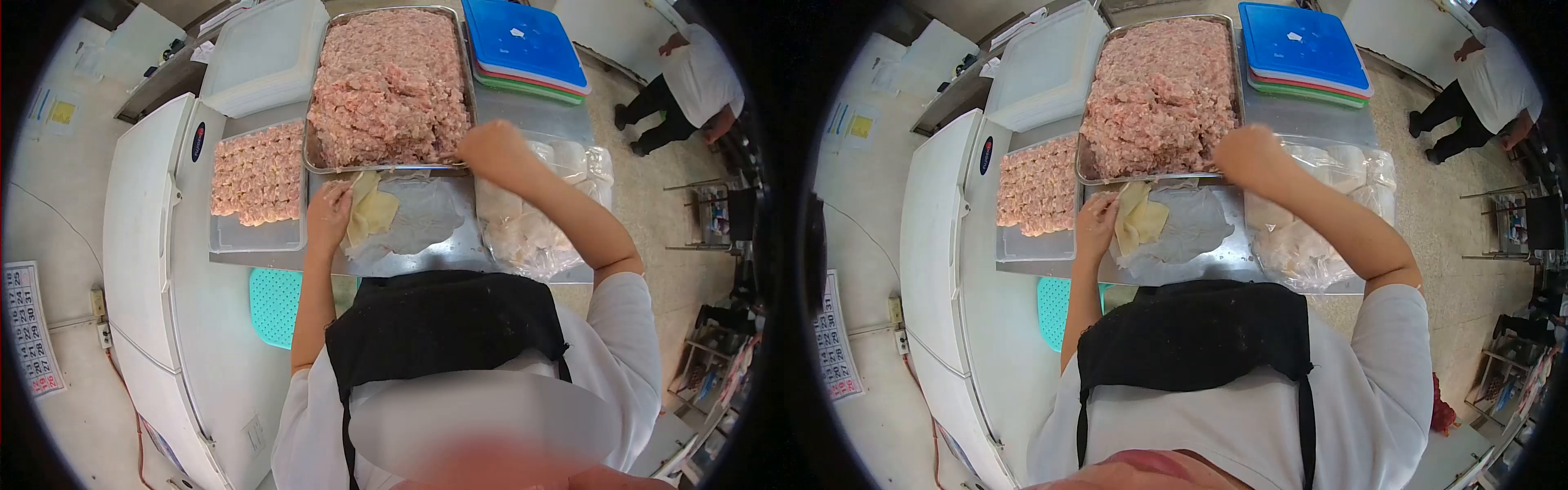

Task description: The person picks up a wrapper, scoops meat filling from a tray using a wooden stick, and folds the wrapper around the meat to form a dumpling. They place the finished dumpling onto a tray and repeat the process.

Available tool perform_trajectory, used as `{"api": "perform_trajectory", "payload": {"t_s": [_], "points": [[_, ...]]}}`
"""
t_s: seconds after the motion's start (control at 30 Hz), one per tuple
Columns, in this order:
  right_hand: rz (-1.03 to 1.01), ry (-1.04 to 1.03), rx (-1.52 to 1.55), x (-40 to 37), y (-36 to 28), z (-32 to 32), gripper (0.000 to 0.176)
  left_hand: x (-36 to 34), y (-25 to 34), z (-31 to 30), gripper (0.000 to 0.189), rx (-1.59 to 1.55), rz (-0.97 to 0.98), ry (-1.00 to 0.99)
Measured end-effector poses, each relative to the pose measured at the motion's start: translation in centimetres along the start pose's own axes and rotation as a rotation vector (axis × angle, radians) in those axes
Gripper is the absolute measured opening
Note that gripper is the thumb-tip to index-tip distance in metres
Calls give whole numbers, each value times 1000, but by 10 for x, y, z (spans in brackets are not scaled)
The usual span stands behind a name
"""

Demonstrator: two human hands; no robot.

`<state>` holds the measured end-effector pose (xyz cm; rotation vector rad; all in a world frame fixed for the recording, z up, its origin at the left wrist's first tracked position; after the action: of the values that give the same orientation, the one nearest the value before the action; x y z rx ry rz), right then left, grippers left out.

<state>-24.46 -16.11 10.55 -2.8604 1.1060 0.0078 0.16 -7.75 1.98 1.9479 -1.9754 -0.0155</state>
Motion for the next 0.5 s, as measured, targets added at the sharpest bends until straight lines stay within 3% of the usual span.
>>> {"api": "perform_trajectory", "payload": {"t_s": [0.07,0.1,0.17,0.3,0.37,0.5], "points": [[63,137,-48,7,10,-21,13,-4,-19,-16,19,-388,-184,-14],[63,71,-73,1,24,-12,13,-10,-3,10,19,-448,-213,-38],[45,83,-52,12,19,10,12,-16,-17,30,19,-858,-399,-94],[-94,128,32,11,-19,32,12,-4,-11,14,21,-556,-198,-21],[43,0,-68,8,5,14,12,-3,27,-18,22,-259,176,166],[176,-30,-64,26,23,12,13,-1,23,-10,22,-453,129,9]]}}
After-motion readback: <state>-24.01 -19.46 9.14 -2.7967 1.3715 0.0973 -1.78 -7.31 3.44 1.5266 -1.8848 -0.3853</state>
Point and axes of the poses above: each hand's wrist, its own x-axis towards the middle knuckle, its own z-axis out of the palm, y = z × x, the point moved 8 cm from there along x, towards the middle knuckle, and after that the axes turned 15 degrees about x, right-handed, at the moved point
